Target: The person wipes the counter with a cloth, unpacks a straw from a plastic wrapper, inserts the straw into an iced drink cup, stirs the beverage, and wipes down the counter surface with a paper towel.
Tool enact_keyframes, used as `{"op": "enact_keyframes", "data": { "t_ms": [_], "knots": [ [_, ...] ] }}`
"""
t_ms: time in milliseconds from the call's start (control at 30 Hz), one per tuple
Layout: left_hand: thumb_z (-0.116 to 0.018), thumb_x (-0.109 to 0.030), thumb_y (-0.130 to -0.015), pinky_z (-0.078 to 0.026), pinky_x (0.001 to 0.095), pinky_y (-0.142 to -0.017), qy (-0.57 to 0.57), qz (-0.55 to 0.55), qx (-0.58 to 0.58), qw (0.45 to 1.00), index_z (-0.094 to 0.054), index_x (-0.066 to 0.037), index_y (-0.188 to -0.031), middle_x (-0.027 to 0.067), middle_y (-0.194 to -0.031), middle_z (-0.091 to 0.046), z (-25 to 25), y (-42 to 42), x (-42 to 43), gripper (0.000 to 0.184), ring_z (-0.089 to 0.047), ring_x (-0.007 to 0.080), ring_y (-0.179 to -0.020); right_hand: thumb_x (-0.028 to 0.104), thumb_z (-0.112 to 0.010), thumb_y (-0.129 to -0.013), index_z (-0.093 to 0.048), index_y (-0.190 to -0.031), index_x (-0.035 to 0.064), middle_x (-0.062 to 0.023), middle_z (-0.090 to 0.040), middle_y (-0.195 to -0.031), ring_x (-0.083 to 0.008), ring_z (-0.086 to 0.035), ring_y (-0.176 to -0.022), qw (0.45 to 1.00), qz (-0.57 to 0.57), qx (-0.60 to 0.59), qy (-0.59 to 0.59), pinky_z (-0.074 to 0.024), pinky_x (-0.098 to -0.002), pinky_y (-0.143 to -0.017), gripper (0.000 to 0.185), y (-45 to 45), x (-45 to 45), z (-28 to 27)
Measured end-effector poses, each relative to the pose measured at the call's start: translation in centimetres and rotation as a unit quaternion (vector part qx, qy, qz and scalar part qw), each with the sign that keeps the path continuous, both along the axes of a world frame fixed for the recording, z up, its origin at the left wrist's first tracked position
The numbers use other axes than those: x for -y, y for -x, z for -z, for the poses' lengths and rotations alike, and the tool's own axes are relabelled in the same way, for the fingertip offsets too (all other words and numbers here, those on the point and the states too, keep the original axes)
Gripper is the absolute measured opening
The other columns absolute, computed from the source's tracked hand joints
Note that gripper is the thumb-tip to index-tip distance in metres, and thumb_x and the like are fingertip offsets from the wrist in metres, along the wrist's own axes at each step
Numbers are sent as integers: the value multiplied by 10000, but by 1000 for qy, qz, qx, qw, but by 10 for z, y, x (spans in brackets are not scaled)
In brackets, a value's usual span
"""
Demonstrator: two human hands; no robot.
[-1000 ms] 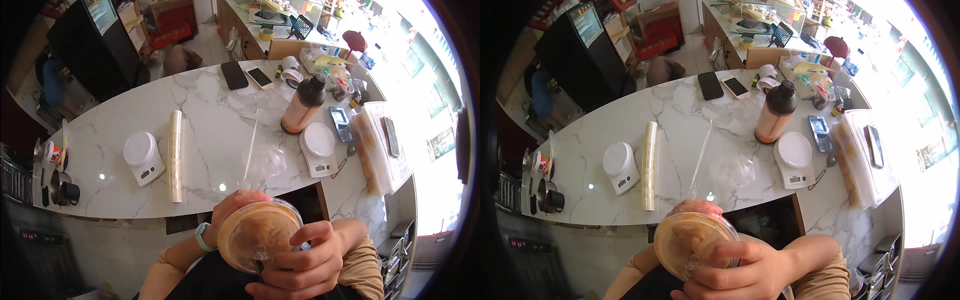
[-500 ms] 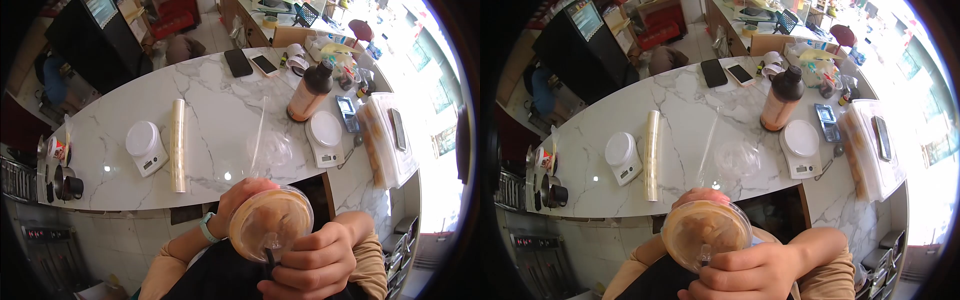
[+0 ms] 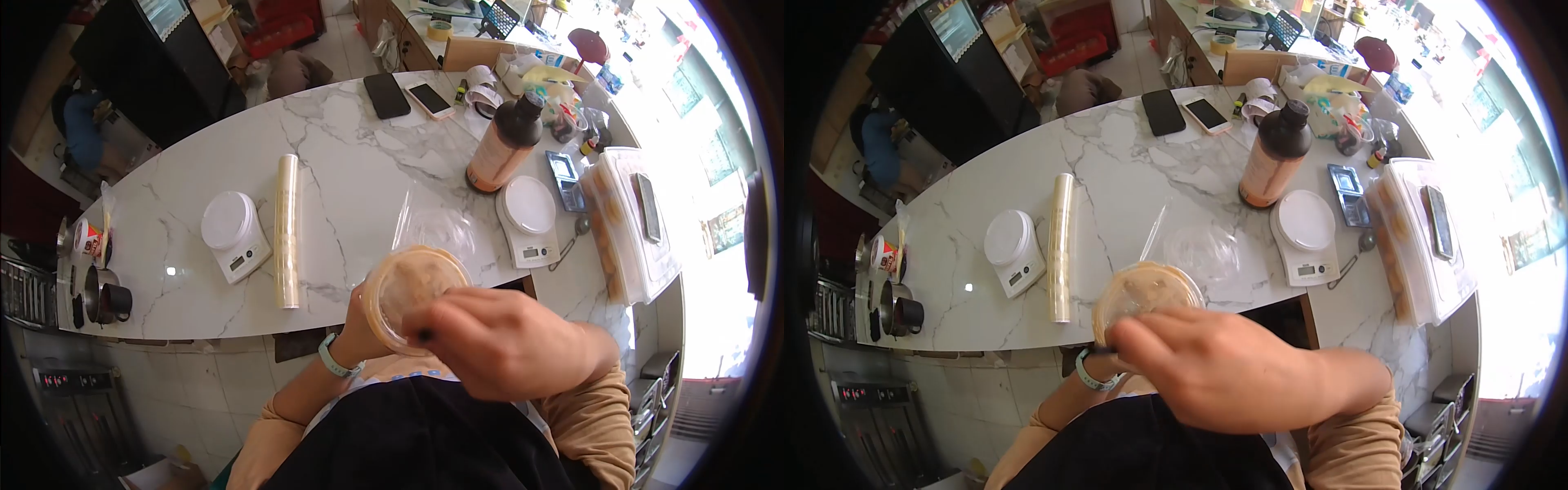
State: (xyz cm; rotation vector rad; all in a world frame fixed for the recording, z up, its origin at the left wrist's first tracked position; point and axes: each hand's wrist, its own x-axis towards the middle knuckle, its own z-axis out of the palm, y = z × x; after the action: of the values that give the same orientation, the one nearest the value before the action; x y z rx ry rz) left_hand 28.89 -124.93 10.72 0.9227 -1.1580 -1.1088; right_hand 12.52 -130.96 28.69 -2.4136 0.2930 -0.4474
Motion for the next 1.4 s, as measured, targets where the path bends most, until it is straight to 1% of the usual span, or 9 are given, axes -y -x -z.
{"op": "enact_keyframes", "data": {
  "t_ms": [200, 467, 633, 767, 867, 1000, 1200, 1300, 1400],
  "knots": [
    [-882, -185, -649, -542, 331, -849, -44, -56, -204, 976, -546, -24, -1215, 89, -1079, -647, -4, 2, 4, 677, -644, 199, -974, 9, -581, -794, -535, -1052, -12, -92, -603, -877, -248, -615, -772, 976, -57, 161, 135, -520, -354, -680, 263, -16, 5, 35],
    [-901, -248, -618, -530, 330, -854, -17, -27, 19, 999, -513, -51, -1249, 88, -1131, -635, 19, -18, 19, 767, -636, 195, -984, 80, -623, -798, -519, -1018, 27, -108, -571, -835, -280, -611, -760, 986, 46, 88, -133, -512, -343, -656, 249, -15, 10, 16],
    [-892, -229, -632, -523, 330, -856, -77, -71, -13, 994, -550, -43, -1210, 82, -1107, -643, 19, -14, 22, 697, -633, 188, -984, 88, -599, -800, -520, -1033, 25, -91, -544, -836, -248, -606, -793, 976, -58, 113, 175, -520, -334, -678, 254, -21, 14, 31],
    [-879, -216, -651, -518, 320, -857, 33, -62, 81, 994, -581, -34, -1174, 82, -1103, -650, -5, -16, 25, 629, -628, 165, -997, 37, -572, -849, -483, -1009, 16, -109, -559, -838, -266, -629, -795, 997, 51, -49, 33, -518, -338, -643, 185, -14, 14, 11],
    [-890, -231, -634, -518, 313, -868, 48, -76, 61, 994, -540, -43, -1227, 79, -1128, -645, -7, -13, 27, 714, -621, 151, -1020, -8, -566, -853, -496, -1018, 23, -120, -585, -869, -278, -638, -804, 982, 67, 93, -153, -520, -342, -632, 181, -11, 25, 21],
    [-911, -274, -607, -519, 314, -867, -98, -53, -31, 993, -534, -47, -1224, 80, -1132, -639, 24, -18, 33, 758, -628, 167, -1011, -43, -566, -819, -507, -1014, 18, -115, -592, -873, -302, -632, -784, 986, -8, 117, 118, -513, -368, -632, 213, -18, 16, 33],
    [-906, -270, -613, -531, 315, -834, 97, -77, 171, 977, -566, -47, -1184, 79, -1082, -656, 22, -14, 33, 701, -642, 189, -977, -36, -609, -820, -543, -997, -3, -132, -629, -873, -320, -635, -767, 993, 39, 77, -85, -529, -352, -689, 191, -13, 19, 20],
    [-884, -266, -641, -535, 315, -822, -5, -81, -52, 995, -581, -44, -1166, 80, -1060, -664, 36, -7, 37, 645, -654, 198, -958, 11, -608, -801, -505, -990, 7, -116, -585, -826, -296, -620, -756, 985, 5, 118, 124, -516, -364, -652, 215, -17, 14, 32],
    [-866, -281, -657, -533, 311, -823, 18, -92, 75, 993, -599, -31, -1138, 87, -1032, -677, 10, -10, 31, 604, -665, 189, -939, -6, -609, -758, -502, -997, 11, -110, -597, -854, -283, -627, -787, 995, 44, 23, 87, -516, -372, -656, 262, -12, 9, 25]
  ]
}}
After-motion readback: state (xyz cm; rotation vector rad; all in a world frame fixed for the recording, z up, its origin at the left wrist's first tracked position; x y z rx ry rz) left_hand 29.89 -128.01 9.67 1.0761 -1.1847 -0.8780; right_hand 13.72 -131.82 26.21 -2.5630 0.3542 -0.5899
